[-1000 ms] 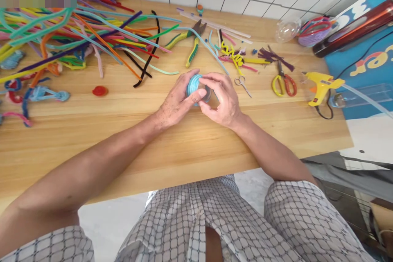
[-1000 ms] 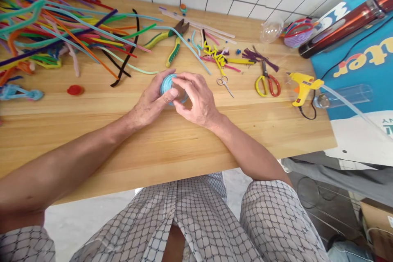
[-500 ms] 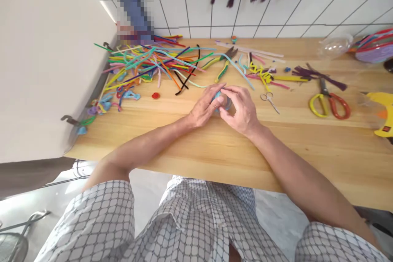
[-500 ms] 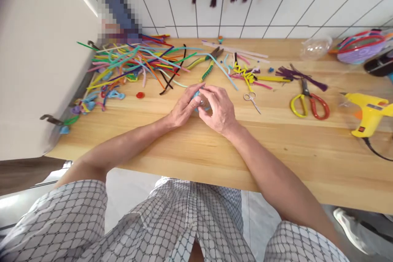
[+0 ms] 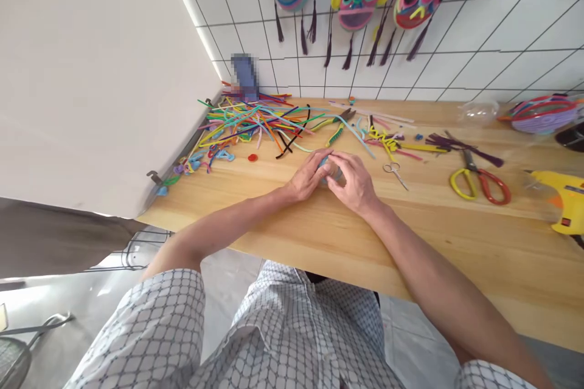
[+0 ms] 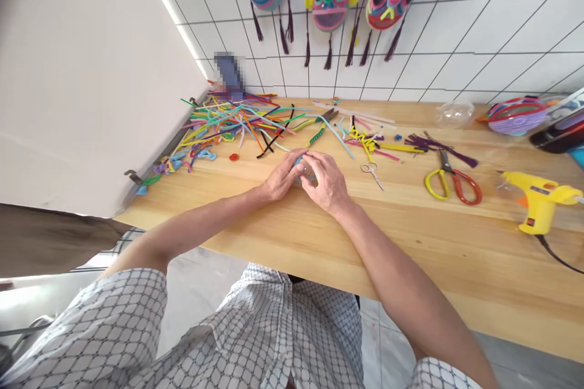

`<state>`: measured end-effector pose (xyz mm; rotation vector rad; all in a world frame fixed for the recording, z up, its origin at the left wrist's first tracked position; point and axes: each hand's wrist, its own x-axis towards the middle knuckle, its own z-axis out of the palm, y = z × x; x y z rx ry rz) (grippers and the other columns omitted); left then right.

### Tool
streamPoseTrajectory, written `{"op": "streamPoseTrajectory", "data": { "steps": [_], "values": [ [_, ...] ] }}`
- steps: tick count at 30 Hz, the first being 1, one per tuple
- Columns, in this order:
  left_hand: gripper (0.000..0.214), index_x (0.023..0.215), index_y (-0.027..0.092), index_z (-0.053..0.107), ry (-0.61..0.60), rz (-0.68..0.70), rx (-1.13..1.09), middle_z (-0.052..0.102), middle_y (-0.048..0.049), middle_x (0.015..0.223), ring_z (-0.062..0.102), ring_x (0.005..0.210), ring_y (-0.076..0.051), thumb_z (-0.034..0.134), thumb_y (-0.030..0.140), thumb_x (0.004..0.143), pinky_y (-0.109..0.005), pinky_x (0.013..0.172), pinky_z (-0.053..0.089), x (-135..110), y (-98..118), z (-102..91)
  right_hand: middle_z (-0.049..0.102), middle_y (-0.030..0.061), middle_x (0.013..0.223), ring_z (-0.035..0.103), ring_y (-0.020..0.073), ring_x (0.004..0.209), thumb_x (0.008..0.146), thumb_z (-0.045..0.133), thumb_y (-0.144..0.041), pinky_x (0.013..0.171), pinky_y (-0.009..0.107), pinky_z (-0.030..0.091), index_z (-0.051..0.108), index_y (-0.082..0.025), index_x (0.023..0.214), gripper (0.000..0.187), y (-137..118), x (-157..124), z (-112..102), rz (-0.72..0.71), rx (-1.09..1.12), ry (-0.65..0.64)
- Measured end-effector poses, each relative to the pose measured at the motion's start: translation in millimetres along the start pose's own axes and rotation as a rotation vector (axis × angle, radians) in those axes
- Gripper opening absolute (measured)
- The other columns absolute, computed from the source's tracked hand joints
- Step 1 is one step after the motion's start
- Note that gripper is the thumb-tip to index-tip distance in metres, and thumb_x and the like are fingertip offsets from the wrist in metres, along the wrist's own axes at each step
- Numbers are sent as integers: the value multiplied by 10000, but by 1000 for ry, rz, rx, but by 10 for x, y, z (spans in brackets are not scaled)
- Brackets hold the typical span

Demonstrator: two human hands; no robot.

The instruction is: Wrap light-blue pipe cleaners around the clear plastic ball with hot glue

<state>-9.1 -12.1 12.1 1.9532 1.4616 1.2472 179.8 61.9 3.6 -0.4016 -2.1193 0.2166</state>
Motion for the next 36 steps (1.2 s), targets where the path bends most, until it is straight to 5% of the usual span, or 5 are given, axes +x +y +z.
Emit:
{"op": "streamPoseTrajectory", "data": {
  "steps": [20,25,30,36],
  "values": [
    [588,1640,161,547,13,143,-179,631,-217,1584,582,1545,-302,354,524,1220,-530,1348,468,-57,-123,73,771,180,1403,752,351,1298,1018,779,-378,1104,560,659,649,-230,1511,530,-18,-46,-167,115,27,-61],
    [609,1663,148,523,42,115,-38,472,-250,1759,442,1688,-352,366,526,1213,-594,1397,400,-68,-95,121,780,166,1398,760,348,1297,1022,771,-375,1100,561,661,655,-242,1511,520,-41,-64,-229,149,3,-90],
    [565,1717,188,430,15,160,3,557,-195,1725,510,1659,-282,298,444,1231,-533,1383,453,-62,-81,195,782,178,1402,765,358,1288,1012,788,-413,1094,567,658,661,-235,1515,548,-36,-133,-233,174,-37,-84],
    [621,1701,161,409,-35,115,-5,573,-212,1697,544,1631,-303,341,542,1215,-513,1359,488,-76,-65,211,785,166,1411,762,357,1292,1040,747,-470,1090,570,649,669,-247,1528,542,-62,-159,-273,278,-33,-108]
  ]
}}
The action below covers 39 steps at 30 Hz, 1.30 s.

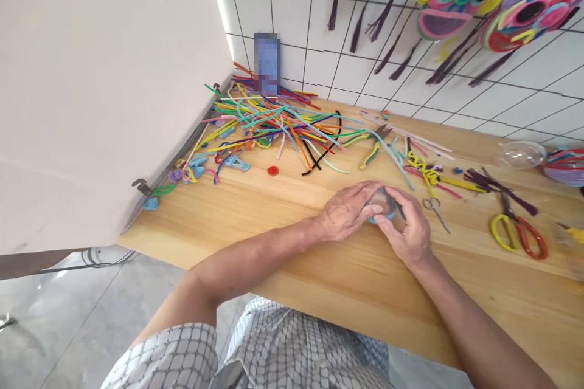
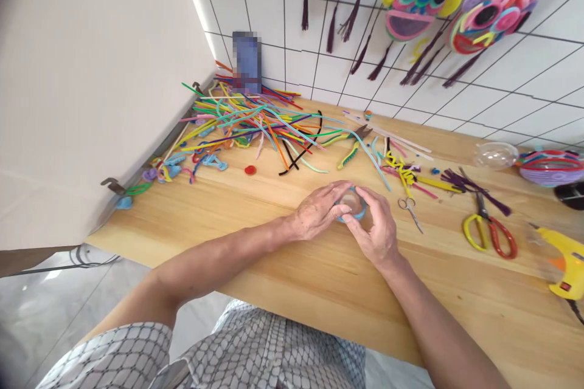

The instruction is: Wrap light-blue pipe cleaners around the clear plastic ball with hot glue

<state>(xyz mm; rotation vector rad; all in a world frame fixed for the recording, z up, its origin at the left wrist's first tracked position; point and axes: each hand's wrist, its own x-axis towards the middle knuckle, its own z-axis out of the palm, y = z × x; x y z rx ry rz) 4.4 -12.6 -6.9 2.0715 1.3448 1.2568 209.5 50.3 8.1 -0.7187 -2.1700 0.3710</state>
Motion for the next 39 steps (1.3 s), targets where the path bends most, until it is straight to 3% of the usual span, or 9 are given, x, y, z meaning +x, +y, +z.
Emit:
{"op": "streamPoseTrajectory", "data": {
  "steps": [9,14,21,26,29,33,39],
  "values": [
    [611,1700,188,390,-64,-37,-77,552,-206,1722,520,1649,-312,353,546,1207,-535,1372,457,25,-26,-39,707,190,1569,702,353,1443,1073,679,-553,1203,568,601,568,-230,1618,642,26,-68,2,172,65,-143],
    [695,1699,157,374,-105,-62,-107,521,-224,1736,490,1665,-322,278,627,1196,-546,1382,429,39,17,-108,661,199,1622,670,348,1488,1105,621,-560,1241,576,573,512,-228,1645,643,-10,-87,72,188,104,-134],
    [799,1717,162,337,-162,-143,-87,466,-239,1769,460,1678,-357,326,730,1155,-596,1397,386,60,3,-120,658,227,1591,674,344,1467,1132,551,-560,1218,574,588,485,-206,1643,625,2,-75,156,149,74,-111],
    [833,1683,99,413,-114,-149,-108,492,-276,1743,476,1666,-378,329,734,1151,-619,1389,398,50,-13,-147,697,227,1522,704,343,1406,1127,547,-539,1193,579,599,510,-196,1604,589,60,-46,244,99,66,-77],
    [869,1634,79,510,-96,-202,-135,585,-263,1670,570,1598,-346,332,770,1138,-535,1362,461,85,6,-230,716,232,1474,717,353,1363,1116,563,-538,1165,588,612,534,-181,1566,574,52,-15,306,79,70,-39],
    [791,1577,153,605,-15,-233,-105,652,-197,1618,605,1560,-312,295,746,1156,-507,1345,478,210,41,-301,725,237,1438,717,369,1330,1106,586,-527,1147,611,614,539,-181,1548,563,11,18,373,25,70,2],
    [820,1470,156,718,45,-236,-125,748,-183,1503,708,1428,-304,304,783,1140,-483,1272,554,272,72,-146,682,274,1498,676,388,1402,1118,570,-476,1162,641,599,479,-156,1584,573,4,27,427,-38,91,7]
  ]
}}
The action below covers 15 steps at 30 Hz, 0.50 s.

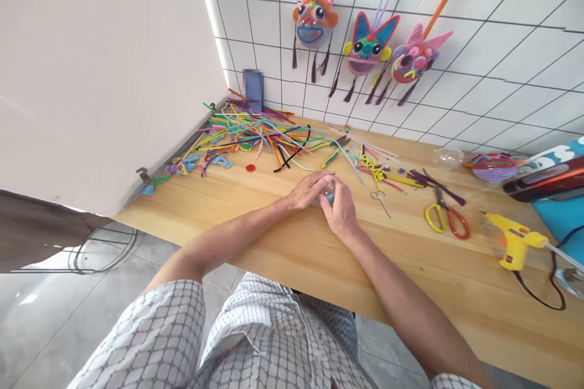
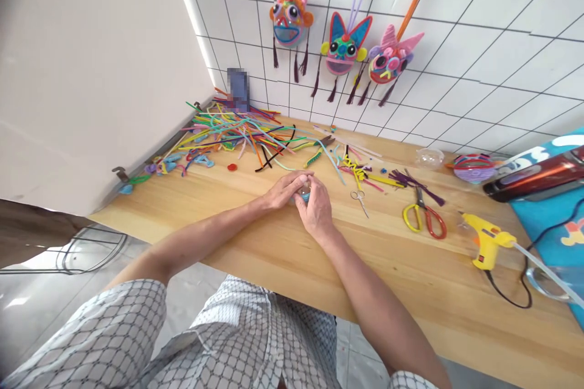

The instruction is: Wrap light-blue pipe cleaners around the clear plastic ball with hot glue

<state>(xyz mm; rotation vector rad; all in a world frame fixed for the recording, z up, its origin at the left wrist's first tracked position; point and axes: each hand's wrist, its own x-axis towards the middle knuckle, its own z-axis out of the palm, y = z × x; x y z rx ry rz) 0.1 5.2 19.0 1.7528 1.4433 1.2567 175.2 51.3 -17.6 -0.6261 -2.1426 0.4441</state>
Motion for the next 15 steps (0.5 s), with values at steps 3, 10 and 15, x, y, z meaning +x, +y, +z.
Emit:
{"op": "streamPoseTrajectory", "data": {
  "steps": [3,10,15],
  "values": [
    [877,1539,111,664,22,2,-22,712,-214,1547,695,1451,-306,285,794,1139,-466,1267,554,-57,-33,52,640,273,1552,641,393,1449,1120,557,-468,1193,671,576,432,-162,1624,603,11,-19,7,-15,18,-15],
    [815,1553,148,655,26,13,-54,741,-201,1468,711,1381,-304,346,779,1140,-486,1237,561,-98,-128,78,572,259,1608,596,379,1506,1129,526,-428,1237,671,555,366,-183,1669,613,-34,-76,4,38,55,-52],
    [822,1536,139,658,38,39,-73,749,-203,1401,731,1301,-298,347,786,1136,-481,1187,585,-107,-130,101,556,253,1624,571,376,1534,1118,542,-386,1251,663,551,358,-193,1670,613,-68,-82,-21,65,94,-77]
  ]
}}
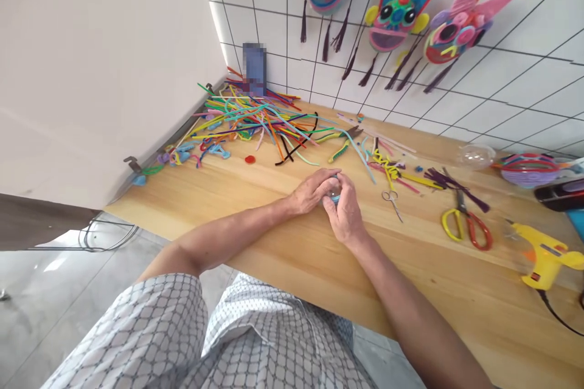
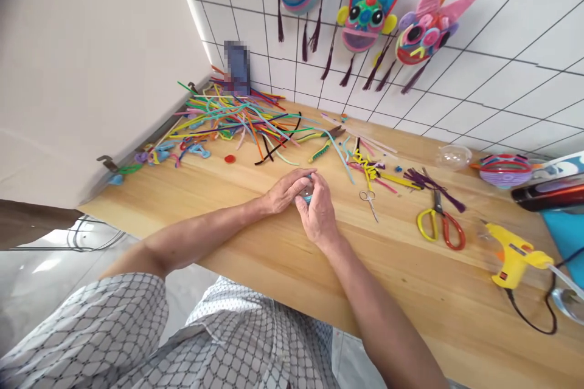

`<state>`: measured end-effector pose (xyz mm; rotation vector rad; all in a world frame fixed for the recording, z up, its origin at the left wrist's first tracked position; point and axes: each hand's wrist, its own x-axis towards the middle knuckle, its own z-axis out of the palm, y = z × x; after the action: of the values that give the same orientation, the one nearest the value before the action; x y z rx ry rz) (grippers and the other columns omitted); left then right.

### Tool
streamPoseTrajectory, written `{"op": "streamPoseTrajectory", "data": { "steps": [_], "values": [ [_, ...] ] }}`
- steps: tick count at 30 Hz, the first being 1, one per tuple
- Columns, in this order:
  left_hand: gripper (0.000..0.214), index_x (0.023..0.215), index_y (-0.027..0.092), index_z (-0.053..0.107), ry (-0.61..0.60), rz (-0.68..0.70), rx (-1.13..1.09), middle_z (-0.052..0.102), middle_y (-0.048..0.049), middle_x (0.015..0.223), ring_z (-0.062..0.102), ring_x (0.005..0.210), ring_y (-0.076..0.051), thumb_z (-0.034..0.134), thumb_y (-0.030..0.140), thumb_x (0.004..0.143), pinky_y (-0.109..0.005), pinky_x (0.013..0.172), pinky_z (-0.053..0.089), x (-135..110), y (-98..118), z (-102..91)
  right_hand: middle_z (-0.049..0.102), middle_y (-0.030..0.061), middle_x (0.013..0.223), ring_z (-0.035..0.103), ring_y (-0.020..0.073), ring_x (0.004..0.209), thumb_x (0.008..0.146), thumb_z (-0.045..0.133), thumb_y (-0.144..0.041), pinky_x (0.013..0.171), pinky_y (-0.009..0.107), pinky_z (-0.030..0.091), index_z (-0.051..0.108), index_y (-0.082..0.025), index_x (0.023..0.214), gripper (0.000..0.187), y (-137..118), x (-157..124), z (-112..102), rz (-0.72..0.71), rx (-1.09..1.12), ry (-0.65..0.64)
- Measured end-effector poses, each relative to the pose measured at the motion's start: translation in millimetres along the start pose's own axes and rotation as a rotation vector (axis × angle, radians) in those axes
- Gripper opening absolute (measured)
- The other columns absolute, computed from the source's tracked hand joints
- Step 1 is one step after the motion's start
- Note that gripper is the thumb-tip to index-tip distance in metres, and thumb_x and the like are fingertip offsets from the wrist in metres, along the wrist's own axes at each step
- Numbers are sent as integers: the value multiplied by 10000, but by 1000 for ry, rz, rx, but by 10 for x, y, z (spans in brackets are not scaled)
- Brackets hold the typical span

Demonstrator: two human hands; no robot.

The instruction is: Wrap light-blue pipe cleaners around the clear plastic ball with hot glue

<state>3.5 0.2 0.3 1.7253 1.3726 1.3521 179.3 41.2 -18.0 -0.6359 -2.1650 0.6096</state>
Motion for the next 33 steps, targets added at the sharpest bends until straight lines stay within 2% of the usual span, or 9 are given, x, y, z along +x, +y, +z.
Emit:
{"op": "streamPoseTrajectory", "data": {
  "steps": [11,24,28,33],
  "values": [
    [680,1622,175,574,-72,36,16,699,-192,1484,676,1403,-309,384,657,1181,-484,1242,543,-81,129,-120,545,256,1622,570,386,1527,1126,524,-371,1255,672,542,288,-207,1694,636,-103,5,-49,-27,-41,-23],
    [672,1648,172,547,-77,44,16,692,-184,1465,666,1400,-302,462,639,1171,-475,1253,539,-116,124,-123,503,253,1696,524,373,1601,1121,525,-368,1316,672,489,221,-221,1722,689,-110,20,-147,-5,-5,-130],
    [694,1650,181,542,-82,24,30,665,-188,1540,646,1449,-309,457,669,1163,-491,1284,516,-120,120,-129,492,249,1704,518,368,1606,1120,537,-355,1303,654,509,209,-222,1730,706,-107,28,-153,-18,9,-138],
    [804,1645,177,538,-87,32,42,648,-205,1574,638,1475,-339,584,753,1085,-522,1285,518,-96,118,-114,493,238,1693,515,377,1605,1070,593,-313,1315,663,495,220,-232,1739,770,-82,15,-165,-46,0,-112]
  ]
}}
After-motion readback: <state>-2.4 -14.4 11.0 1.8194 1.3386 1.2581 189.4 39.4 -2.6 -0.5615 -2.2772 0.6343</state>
